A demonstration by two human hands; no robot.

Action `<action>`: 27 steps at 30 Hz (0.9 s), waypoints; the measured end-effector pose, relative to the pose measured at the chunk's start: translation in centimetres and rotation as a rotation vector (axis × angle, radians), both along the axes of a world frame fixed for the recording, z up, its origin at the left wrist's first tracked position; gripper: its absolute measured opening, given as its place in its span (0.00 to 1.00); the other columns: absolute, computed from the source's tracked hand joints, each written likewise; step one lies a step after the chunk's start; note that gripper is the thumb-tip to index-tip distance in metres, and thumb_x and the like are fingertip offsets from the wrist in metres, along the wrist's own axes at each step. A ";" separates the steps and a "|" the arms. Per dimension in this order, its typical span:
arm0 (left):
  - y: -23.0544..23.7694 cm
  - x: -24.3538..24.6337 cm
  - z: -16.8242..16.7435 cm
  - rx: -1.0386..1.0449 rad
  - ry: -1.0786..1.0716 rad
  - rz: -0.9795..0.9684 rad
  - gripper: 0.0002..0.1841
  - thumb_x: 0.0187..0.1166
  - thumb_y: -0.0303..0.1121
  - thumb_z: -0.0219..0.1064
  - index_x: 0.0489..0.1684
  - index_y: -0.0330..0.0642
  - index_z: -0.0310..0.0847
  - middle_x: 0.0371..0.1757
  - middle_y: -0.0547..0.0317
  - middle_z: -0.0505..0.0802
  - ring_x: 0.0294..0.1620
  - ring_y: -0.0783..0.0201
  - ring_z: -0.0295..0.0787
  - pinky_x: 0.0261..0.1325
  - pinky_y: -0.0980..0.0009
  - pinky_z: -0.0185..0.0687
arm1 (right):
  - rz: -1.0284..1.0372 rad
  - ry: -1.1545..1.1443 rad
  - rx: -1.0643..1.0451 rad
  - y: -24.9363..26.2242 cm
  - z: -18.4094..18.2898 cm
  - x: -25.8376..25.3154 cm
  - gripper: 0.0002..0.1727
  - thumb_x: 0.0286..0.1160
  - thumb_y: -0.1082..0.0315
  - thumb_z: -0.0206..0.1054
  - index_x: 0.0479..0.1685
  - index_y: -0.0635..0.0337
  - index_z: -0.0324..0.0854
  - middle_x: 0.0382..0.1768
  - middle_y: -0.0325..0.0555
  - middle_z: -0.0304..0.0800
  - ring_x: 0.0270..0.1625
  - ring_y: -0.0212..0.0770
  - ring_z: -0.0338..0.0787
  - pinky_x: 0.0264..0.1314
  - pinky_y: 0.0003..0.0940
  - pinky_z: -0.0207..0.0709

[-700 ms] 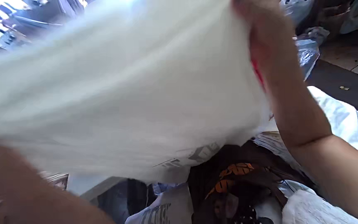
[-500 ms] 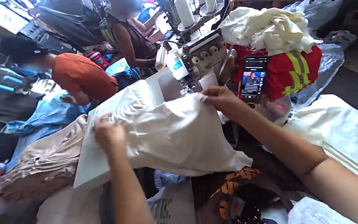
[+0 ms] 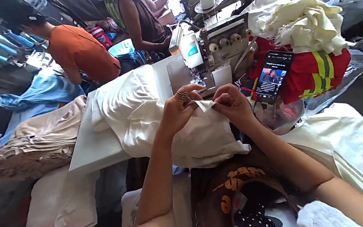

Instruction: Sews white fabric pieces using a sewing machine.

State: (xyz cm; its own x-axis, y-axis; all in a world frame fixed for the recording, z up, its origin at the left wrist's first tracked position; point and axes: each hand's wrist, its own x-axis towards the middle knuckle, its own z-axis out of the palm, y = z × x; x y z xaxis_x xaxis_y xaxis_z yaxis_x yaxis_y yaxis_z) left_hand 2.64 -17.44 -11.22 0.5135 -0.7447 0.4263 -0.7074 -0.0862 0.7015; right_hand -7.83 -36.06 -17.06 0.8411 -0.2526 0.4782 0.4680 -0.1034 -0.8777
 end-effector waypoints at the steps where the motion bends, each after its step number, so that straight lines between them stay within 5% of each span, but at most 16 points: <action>1: 0.0 -0.1 0.0 -0.020 0.001 0.011 0.23 0.72 0.17 0.70 0.67 0.42 0.78 0.48 0.64 0.94 0.36 0.78 0.88 0.37 0.84 0.83 | -0.005 -0.015 -0.001 0.1 0.0 -0.1 0.15 0.71 0.81 0.70 0.54 0.61 0.76 0.33 0.40 0.89 0.31 0.28 0.87 0.35 0.22 0.85; 5: 0.2 -0.1 -0.3 -0.063 0.025 0.009 0.12 0.72 0.17 0.69 0.50 0.40 0.82 0.49 0.62 0.93 0.40 0.76 0.89 0.41 0.82 0.85 | -0.027 -0.053 -0.017 0.3 -0.2 0.0 0.13 0.72 0.82 0.69 0.55 0.67 0.86 0.40 0.41 0.93 0.37 0.25 0.89 0.43 0.20 0.85; 12: 0.9 -0.3 -0.4 -0.085 0.064 -0.071 0.11 0.72 0.16 0.69 0.47 0.37 0.90 0.51 0.60 0.95 0.52 0.71 0.93 0.58 0.76 0.89 | -0.022 -0.040 -0.019 0.9 0.1 -0.5 0.13 0.72 0.83 0.69 0.53 0.66 0.87 0.41 0.42 0.94 0.37 0.24 0.90 0.44 0.20 0.86; 18: 0.8 -1.0 -0.2 -0.104 0.136 0.021 0.04 0.79 0.25 0.70 0.43 0.38 0.90 0.44 0.66 0.95 0.44 0.77 0.91 0.52 0.79 0.88 | -0.011 -0.046 -0.069 1.0 0.0 -0.7 0.09 0.71 0.80 0.71 0.49 0.67 0.87 0.38 0.41 0.93 0.36 0.25 0.89 0.42 0.20 0.86; 22: 0.6 -1.2 -0.3 -0.177 0.232 0.049 0.06 0.76 0.21 0.72 0.44 0.39 0.91 0.45 0.65 0.96 0.46 0.73 0.93 0.54 0.76 0.90 | 0.071 -0.032 -0.209 1.0 -0.6 -0.5 0.09 0.72 0.76 0.72 0.49 0.66 0.88 0.46 0.46 0.91 0.42 0.31 0.89 0.47 0.26 0.87; 25: 0.9 -1.1 0.1 -0.238 0.240 0.127 0.08 0.73 0.20 0.74 0.44 0.41 0.92 0.42 0.67 0.97 0.41 0.76 0.94 0.47 0.78 0.91 | 0.158 0.027 -0.366 0.9 -1.9 -0.4 0.08 0.73 0.72 0.73 0.47 0.64 0.91 0.49 0.49 0.90 0.51 0.38 0.90 0.55 0.36 0.87; 27: 1.3 -1.0 0.9 -0.239 0.198 0.191 0.08 0.73 0.21 0.75 0.44 0.43 0.91 0.40 0.70 0.96 0.37 0.77 0.92 0.43 0.80 0.90 | 0.206 0.079 -0.378 1.1 -2.7 -0.4 0.13 0.75 0.67 0.74 0.54 0.63 0.89 0.51 0.49 0.91 0.54 0.37 0.90 0.58 0.38 0.86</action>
State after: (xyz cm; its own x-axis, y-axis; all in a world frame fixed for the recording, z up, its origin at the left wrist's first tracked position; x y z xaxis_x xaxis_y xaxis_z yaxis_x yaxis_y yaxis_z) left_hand 1.67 -16.18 -10.30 0.7239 -0.5186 0.4549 -0.5429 -0.0213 0.8396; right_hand -8.26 -35.01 -19.78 0.8936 0.1047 0.4366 0.4450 -0.3356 -0.8303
